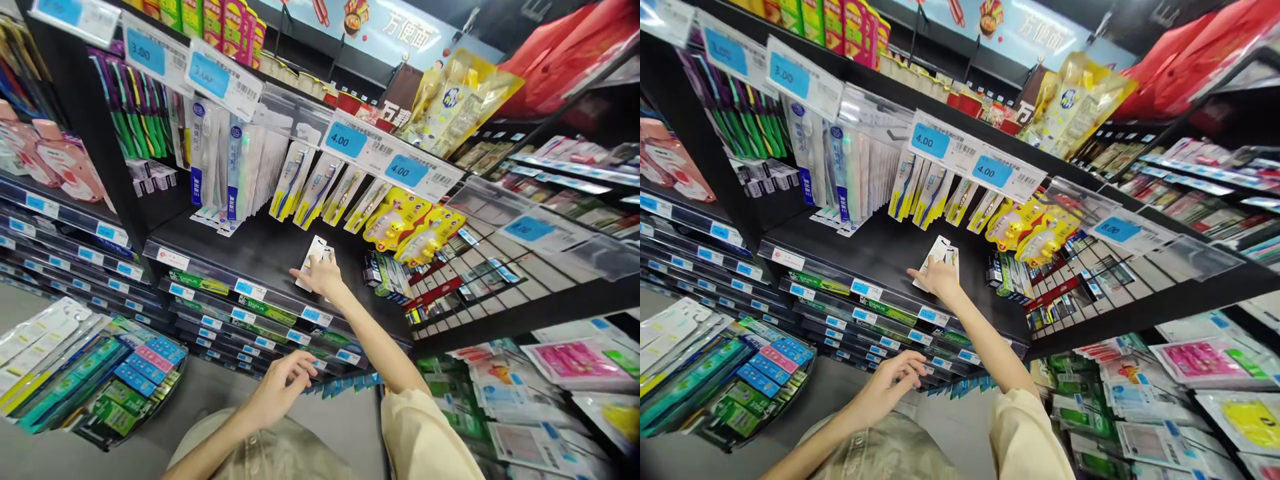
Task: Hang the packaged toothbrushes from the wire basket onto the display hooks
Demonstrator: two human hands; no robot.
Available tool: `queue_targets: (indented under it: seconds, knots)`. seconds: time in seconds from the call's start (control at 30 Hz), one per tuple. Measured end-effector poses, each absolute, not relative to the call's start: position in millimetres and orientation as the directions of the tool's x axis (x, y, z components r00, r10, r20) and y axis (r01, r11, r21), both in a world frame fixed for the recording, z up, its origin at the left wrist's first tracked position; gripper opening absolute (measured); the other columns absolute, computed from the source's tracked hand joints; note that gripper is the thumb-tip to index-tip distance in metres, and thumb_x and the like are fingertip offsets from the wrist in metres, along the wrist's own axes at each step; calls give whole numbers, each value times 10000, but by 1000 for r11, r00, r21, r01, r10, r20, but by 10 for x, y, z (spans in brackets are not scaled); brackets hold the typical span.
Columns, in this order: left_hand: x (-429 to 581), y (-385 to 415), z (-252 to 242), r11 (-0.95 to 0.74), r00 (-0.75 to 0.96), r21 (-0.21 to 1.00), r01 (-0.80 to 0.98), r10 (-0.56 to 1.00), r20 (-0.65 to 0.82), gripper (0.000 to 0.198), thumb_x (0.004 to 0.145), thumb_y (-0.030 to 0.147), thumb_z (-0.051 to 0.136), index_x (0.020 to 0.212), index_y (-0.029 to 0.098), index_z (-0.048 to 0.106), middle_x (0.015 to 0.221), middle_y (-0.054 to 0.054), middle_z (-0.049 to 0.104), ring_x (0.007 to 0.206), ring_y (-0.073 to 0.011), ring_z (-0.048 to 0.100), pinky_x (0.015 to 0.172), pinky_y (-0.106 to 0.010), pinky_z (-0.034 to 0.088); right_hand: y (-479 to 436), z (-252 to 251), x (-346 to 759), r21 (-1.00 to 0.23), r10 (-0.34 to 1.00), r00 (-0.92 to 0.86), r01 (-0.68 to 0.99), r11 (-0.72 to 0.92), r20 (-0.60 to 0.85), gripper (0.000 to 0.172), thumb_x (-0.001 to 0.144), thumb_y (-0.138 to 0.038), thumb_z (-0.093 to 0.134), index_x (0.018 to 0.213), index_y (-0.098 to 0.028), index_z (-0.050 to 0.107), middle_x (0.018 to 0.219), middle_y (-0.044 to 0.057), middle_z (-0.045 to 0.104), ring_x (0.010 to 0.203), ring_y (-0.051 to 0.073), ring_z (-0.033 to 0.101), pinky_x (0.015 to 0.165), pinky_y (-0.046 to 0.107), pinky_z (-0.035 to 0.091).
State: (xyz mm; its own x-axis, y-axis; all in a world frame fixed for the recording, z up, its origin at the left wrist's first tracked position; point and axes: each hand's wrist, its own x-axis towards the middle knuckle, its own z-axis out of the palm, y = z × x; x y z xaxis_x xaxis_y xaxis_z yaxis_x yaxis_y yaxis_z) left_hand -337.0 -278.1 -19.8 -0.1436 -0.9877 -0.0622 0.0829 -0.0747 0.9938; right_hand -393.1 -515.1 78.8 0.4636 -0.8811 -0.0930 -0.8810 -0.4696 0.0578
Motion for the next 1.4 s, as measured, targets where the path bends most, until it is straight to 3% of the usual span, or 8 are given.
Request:
queue_targets:
  seconds: [0.23, 0.4, 0.53, 0.67, 0.8, 1.07, 1.2, 1.4]
  knots:
    - [-3323, -2806, -309, -80, -126, 991, 110, -990, -66, 359, 987, 395, 562, 1253, 165, 637, 1124, -136, 723, 917, -221, 719, 865, -357, 549, -5278, 799, -3859, -104, -893, 435, -900, -424, -119, 517, 946, -382, 637, 1334, -71, 495, 1185, 244, 694, 1115, 374, 700, 925, 425, 535]
    - [-3193, -2838, -358, -90, -73, 983, 158, -994, -79, 376, 979, 419, 593, 1258, 169, 625, 1130, -131, 709, 921, -216, 711, 842, -349, 540, -5239, 832, -4184, -584, -868, 458, -764, -274, -193, 295, 984, -291, 485, 1246, -167, 427, 964, 117, 701, 683, 235, 716, 634, 359, 593]
    - [-3066, -2964, -373, -63, 37, 970, 234, -997, -73, 435, 976, 474, 618, 1277, 162, 591, 1132, -133, 705, 926, -218, 707, 825, -356, 550, -4954, 852, -4577, -939, -737, 630, -344, 16, -244, 393, 904, -393, 546, 1214, -242, 359, 976, 42, 694, 607, 202, 701, 520, 350, 605]
    - [-2984, -3226, -275, 28, 146, 949, 313, -989, -18, 572, 976, 519, 641, 1413, 181, 491, 1305, -169, 669, 1079, -250, 704, 897, -389, 581, -4591, 847, -4882, -934, -595, 740, -127, 334, -313, 498, 813, -393, 613, 1203, -279, 324, 1004, 31, 731, 623, 218, 738, 503, 342, 612]
    - [-3004, -3489, -46, 123, 184, 921, 369, -981, 58, 668, 942, 542, 698, 1447, 185, 446, 1330, -170, 669, 1125, -260, 700, 922, -395, 600, -4321, 745, -5046, -906, -533, 774, -122, 405, -342, 473, 813, -397, 642, 1147, -282, 327, 977, 24, 740, 619, 229, 750, 471, 300, 580]
    - [-3245, -3655, 186, 123, 178, 948, 294, -981, 72, 436, 914, 551, 723, 1036, 158, 583, 912, -55, 717, 641, -134, 639, 622, -265, 554, -4104, 724, -5238, -970, -661, 716, -226, 87, -225, 457, 977, -547, 655, 1262, -249, 459, 1007, 47, 757, 769, 181, 747, 655, 278, 586]
    - [-3421, -3598, 189, 114, 46, 958, 265, -993, 106, 358, 928, 491, 723, 973, 143, 653, 773, -14, 648, 638, -123, 605, 613, -236, 532, -4084, 754, -5226, -985, -798, 603, -133, -113, 10, 390, 981, -479, 700, 1251, -227, 576, 1130, 70, 745, 1010, 209, 738, 873, 329, 596]
    - [-3506, -3496, 235, 105, -78, 951, 290, -988, 133, 276, 973, 428, 663, 1024, 158, 695, 928, -53, 741, 808, -175, 711, 746, -267, 589, -4107, 837, -5204, -943, -880, 418, -134, -304, 225, 318, 945, -455, 744, 1140, -216, 663, 989, 65, 751, 865, 201, 727, 753, 300, 600]
